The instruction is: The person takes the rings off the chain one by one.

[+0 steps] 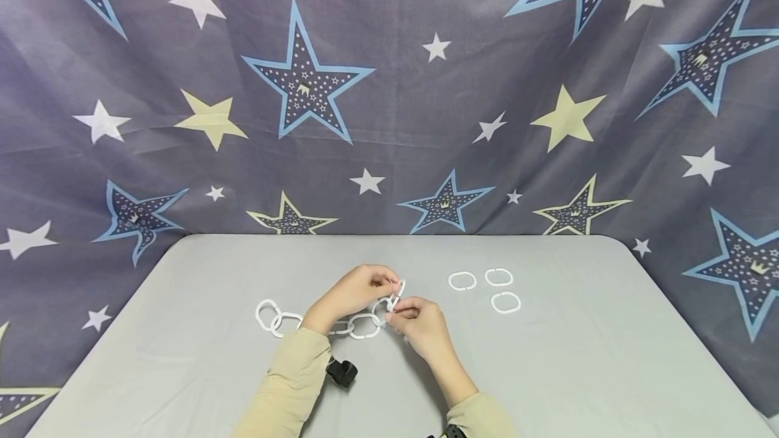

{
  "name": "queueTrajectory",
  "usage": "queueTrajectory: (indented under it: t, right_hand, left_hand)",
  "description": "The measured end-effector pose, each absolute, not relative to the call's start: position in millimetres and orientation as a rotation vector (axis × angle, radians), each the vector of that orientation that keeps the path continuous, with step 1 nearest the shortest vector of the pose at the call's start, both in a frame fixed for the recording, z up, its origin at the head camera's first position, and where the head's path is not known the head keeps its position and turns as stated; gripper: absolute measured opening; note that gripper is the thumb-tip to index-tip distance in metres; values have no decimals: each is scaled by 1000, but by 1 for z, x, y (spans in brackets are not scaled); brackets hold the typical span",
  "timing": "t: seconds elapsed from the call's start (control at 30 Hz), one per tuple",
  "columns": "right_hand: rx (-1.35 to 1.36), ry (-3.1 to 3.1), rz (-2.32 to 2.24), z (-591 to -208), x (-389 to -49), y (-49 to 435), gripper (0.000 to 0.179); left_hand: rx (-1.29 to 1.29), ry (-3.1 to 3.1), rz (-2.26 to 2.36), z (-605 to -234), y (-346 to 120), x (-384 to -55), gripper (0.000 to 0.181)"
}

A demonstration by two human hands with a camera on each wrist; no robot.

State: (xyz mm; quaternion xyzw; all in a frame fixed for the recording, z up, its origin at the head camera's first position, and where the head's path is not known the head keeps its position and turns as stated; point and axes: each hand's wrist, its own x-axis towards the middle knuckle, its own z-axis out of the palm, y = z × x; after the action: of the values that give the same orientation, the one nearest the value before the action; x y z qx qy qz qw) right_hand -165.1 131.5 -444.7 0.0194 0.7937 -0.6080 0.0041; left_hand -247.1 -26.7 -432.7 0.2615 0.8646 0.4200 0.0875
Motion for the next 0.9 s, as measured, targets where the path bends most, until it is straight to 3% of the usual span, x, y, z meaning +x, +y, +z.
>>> queueTrajectory:
  t: [0.9]
  right_hand:
    - [101,2419,-2008,-446,-164,129,13]
  left_hand:
    - [716,2808,1065,-427,-34,-241,18]
